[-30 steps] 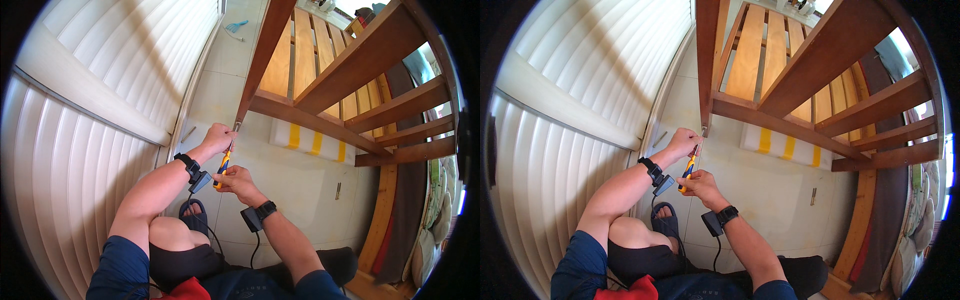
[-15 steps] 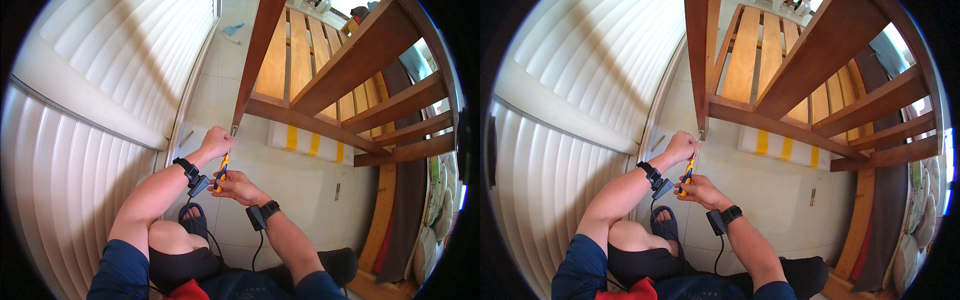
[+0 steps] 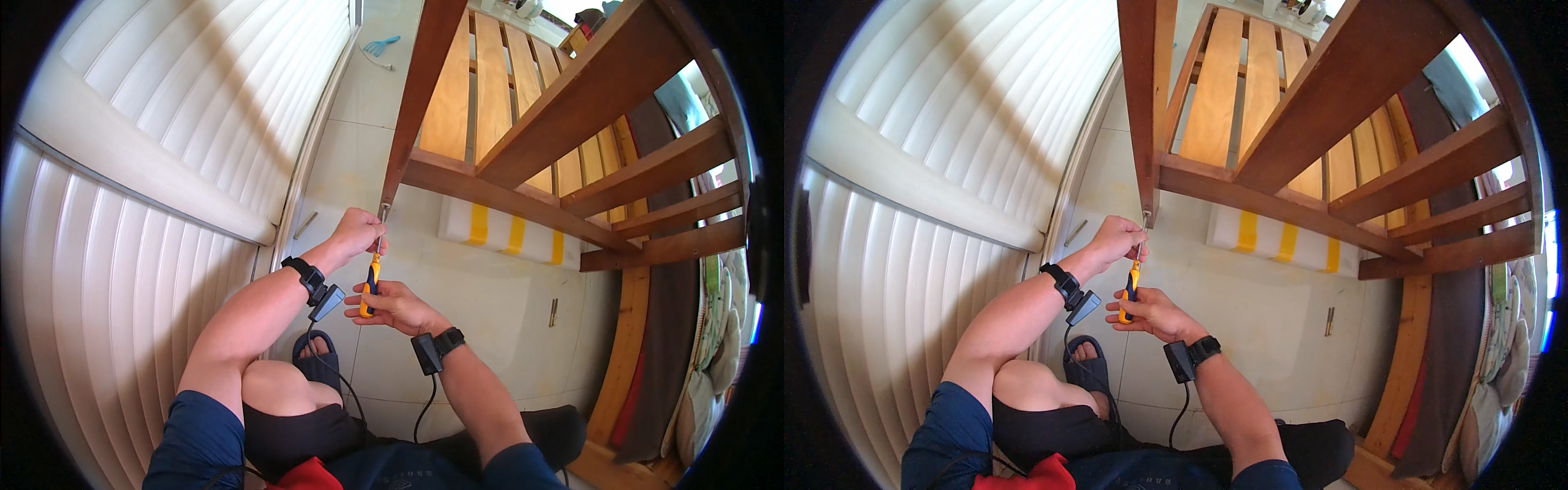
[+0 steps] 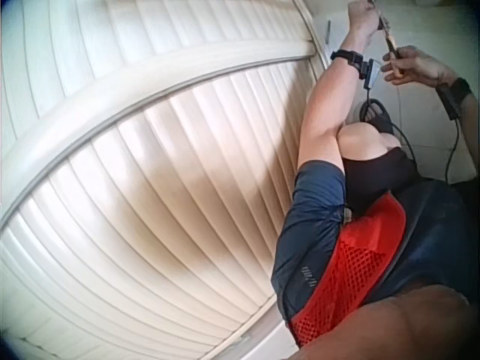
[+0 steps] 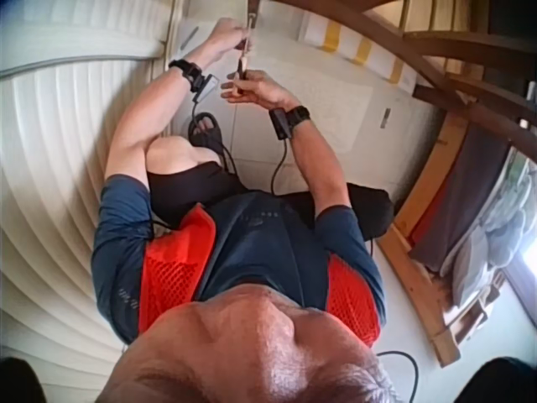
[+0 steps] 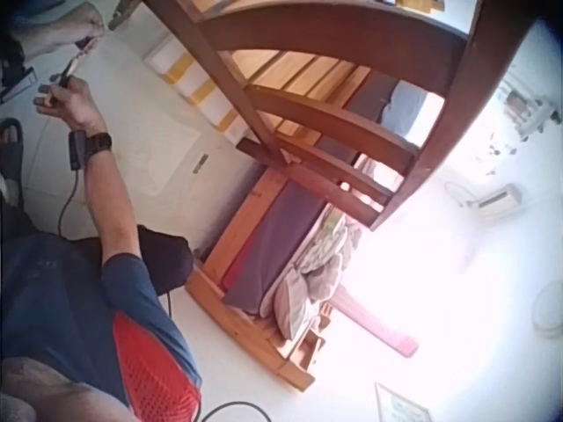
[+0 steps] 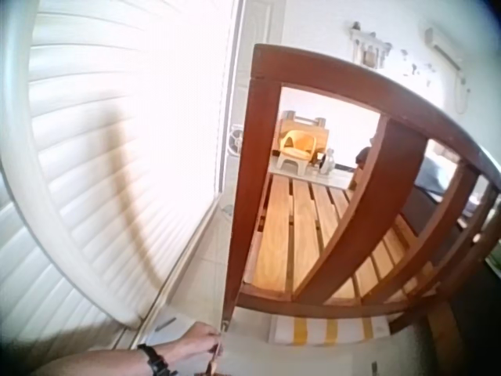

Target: Using a screwdriver to remove screws from a wooden furniture frame.

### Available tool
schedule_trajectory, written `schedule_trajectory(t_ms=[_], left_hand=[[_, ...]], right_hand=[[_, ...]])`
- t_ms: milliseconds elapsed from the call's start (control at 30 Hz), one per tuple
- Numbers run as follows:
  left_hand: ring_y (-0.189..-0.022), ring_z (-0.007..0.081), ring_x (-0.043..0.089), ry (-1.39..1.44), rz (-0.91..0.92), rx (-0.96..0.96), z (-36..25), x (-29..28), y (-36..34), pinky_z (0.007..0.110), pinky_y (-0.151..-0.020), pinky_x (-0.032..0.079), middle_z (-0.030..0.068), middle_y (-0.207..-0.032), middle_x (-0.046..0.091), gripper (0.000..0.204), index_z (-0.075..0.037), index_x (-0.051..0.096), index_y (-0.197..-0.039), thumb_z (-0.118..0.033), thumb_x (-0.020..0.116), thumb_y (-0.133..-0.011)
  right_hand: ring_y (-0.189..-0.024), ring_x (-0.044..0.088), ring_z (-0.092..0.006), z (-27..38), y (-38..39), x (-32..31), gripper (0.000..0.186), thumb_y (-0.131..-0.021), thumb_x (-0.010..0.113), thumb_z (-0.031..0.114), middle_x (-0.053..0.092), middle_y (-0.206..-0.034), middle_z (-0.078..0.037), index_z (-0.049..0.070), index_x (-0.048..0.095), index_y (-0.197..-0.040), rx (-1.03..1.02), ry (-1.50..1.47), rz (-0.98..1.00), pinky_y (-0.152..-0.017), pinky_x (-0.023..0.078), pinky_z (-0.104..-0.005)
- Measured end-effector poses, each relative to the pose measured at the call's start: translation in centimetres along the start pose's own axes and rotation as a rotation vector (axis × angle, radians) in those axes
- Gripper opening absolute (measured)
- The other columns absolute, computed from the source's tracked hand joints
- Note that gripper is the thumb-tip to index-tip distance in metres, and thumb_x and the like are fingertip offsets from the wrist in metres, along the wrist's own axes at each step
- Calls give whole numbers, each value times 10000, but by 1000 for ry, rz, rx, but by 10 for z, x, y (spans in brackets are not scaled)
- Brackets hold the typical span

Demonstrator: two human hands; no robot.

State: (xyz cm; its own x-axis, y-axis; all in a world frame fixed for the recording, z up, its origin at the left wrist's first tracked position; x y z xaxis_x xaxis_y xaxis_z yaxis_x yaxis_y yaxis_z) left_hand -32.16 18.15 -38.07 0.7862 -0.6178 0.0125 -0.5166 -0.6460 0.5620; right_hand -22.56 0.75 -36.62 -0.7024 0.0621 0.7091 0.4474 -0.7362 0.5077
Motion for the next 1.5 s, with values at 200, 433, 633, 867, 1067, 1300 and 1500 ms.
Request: schedule_trajectory(t_ms=[200,433,633,867,1067,1300,1500], left_hand=[[-714,213,761,44,-15,-62,-8,5,6,336,-653,618,140,-845,752,161,42,704,-982,-110,671,-1023],[-732,223,765,8,-12,-19,3,-5,-7,350,-673,634,152,-859,759,181,54,701,-994,-125,703,-1017],[-733,238,768,82,24,-37,-1,4,-4,350,-670,633,173,-882,763,196,68,705,-1014,-126,680,-1027],[-747,252,774,41,49,-25,2,-2,-7,358,-688,633,190,-914,768,217,72,703,-1040,-141,660,-1034],[-728,257,773,79,27,-27,-4,0,-5,355,-671,636,206,-921,767,215,87,706,-1069,-119,673,-1020],[-741,263,778,62,16,-34,0,-4,-5,358,-691,645,214,-919,768,207,84,711,-1057,-117,671,-1023],[-751,265,782,118,36,-29,1,0,-5,360,-683,642,217,-927,771,224,82,709,-1051,-137,667,-1030]], right_hand=[[-945,777,-248,-4,-10,1,441,-992,791,336,723,-1082,-142,-35,605,-1140,-8,359,-224,-799,672,-354],[-919,775,-227,0,-6,18,423,-960,827,342,742,-1008,-128,-11,628,-1081,-27,295,-255,-801,671,-350],[-1022,751,-238,-3,-4,-5,498,-999,778,344,709,-1183,-162,-25,581,-1268,-2,272,-153,-899,643,-365],[-1080,747,-259,-10,-18,1,414,-1028,743,310,732,-1204,-144,8,599,-1271,-67,240,-230,-951,630,-410],[-1078,752,-254,2,-3,-2,364,-1025,748,296,748,-1152,-127,24,617,-1227,-9,265,-116,-926,640,-433],[-1114,735,-265,-4,-5,11,486,-1017,757,317,688,-1239,-165,4,543,-1321,-69,213,-227,-899,654,-434],[-1141,730,-288,-14,-11,0,535,-1016,756,329,659,-1277,-184,1,503,-1355,-18,80,-27,-907,653,-426]])
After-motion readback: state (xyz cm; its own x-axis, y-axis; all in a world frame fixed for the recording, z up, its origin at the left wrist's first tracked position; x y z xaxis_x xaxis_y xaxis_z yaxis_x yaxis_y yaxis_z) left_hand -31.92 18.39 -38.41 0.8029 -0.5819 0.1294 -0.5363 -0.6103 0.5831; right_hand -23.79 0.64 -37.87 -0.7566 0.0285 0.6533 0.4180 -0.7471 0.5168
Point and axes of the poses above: each hand's wrist, its own y-axis away from the middle knuckle, its own x-axis out of the palm, z = x × y, the point moved 2 cm from there along -y, towards the middle knuckle
